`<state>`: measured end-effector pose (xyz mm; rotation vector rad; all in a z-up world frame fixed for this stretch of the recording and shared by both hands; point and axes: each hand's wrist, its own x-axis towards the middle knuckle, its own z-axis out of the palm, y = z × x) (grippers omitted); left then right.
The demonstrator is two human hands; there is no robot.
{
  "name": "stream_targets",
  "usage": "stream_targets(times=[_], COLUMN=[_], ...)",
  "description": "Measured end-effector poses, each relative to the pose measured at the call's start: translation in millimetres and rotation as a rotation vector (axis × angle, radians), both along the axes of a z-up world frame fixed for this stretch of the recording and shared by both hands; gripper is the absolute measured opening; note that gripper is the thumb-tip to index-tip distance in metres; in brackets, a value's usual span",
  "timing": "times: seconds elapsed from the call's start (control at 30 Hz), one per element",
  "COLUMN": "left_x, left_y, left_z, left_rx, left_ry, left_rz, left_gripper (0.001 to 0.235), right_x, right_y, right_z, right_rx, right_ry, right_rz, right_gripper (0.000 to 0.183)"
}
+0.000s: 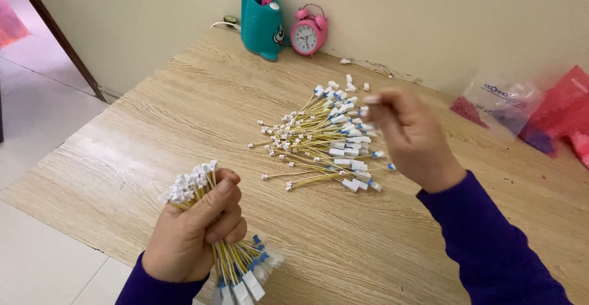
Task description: The person assembles small white plastic connectors onto yellow wires by hand, then gathers the completed cables into a bundle and secures them with a rubber band.
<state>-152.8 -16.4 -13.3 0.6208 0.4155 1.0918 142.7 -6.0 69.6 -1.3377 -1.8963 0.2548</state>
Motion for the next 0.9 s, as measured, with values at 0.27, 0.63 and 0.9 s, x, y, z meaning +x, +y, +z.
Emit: stream_targets(times=[0.27, 0.63, 0.9], left_x=[-12, 1, 4], left_y=[-3, -1, -2], left_z=[-4, -10, -9], left_rx=[-0.013, -0.016, -0.002], left_ry=[-0.042, -0.016, -0.036], left_rz=[-0.007, -0.008, -0.022], left_gripper=[0.009, 0.01, 0.01], right_x=[-1, 61, 46], right_y=[42, 16, 28], right_z=[-43, -82, -61], right_rx=[-0.594, -0.652, -0.392], right_ry=[-0.757, -0.72, -0.7], right_rz=[-0.187, -0.209, -0.194], right_gripper=[0.019, 0.008, 0.023])
